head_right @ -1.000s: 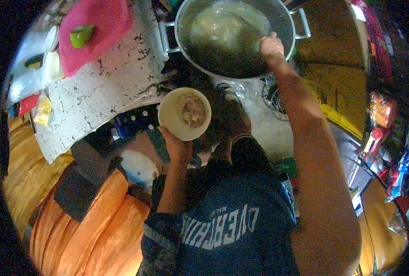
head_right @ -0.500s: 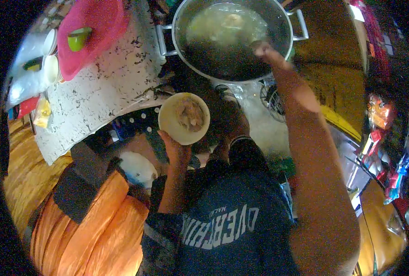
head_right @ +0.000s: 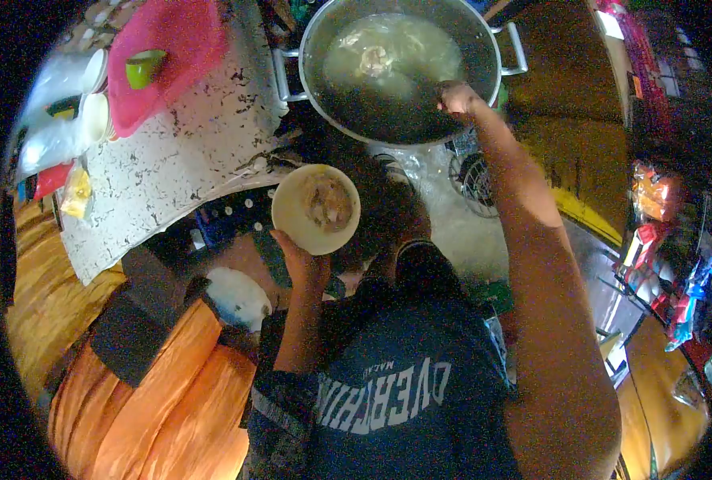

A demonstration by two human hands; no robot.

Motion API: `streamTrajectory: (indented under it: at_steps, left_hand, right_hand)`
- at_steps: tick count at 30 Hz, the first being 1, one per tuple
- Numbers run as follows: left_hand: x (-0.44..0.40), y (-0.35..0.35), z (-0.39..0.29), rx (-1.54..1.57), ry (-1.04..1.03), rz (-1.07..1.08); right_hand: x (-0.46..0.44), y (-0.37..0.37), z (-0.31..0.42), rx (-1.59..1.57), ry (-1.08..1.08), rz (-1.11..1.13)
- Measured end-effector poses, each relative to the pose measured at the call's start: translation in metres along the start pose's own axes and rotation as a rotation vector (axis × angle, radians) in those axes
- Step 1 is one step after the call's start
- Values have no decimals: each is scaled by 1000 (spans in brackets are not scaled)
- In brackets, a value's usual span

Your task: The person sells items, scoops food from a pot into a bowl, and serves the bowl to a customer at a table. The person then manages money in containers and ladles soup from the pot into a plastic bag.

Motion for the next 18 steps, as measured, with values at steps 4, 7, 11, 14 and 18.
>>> streamTrajectory:
  at_steps: [4,7,11,14,18]
  left_hand:
    - [3,7,4,-18,-4,-28]
    - [10,-5,0,-19,18,-25]
    - [10,-8,0,-33,-3,-43]
    - [9,-19,-4,-42,31,-70]
    - [5,-58,-18,-107,42,-95]
  right_hand:
    - [-26,1,-34,395,862,-178]
    - [-9,4,3,175,6,28]
    - [-18,1,-37,-259,-352,107]
    - [25,17,19,-180,-536,41]
    - [44,51,29,159,-291,25]
Point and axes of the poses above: each hand's wrist, its own x-axis away from the middle knuckle, its own y-axis out of the back of the hand, z = x × y, the point moved 3 cm from there along -x, towards the middle knuckle, and after that the axes turned 1 degree about -z, right-handed, at the moved point
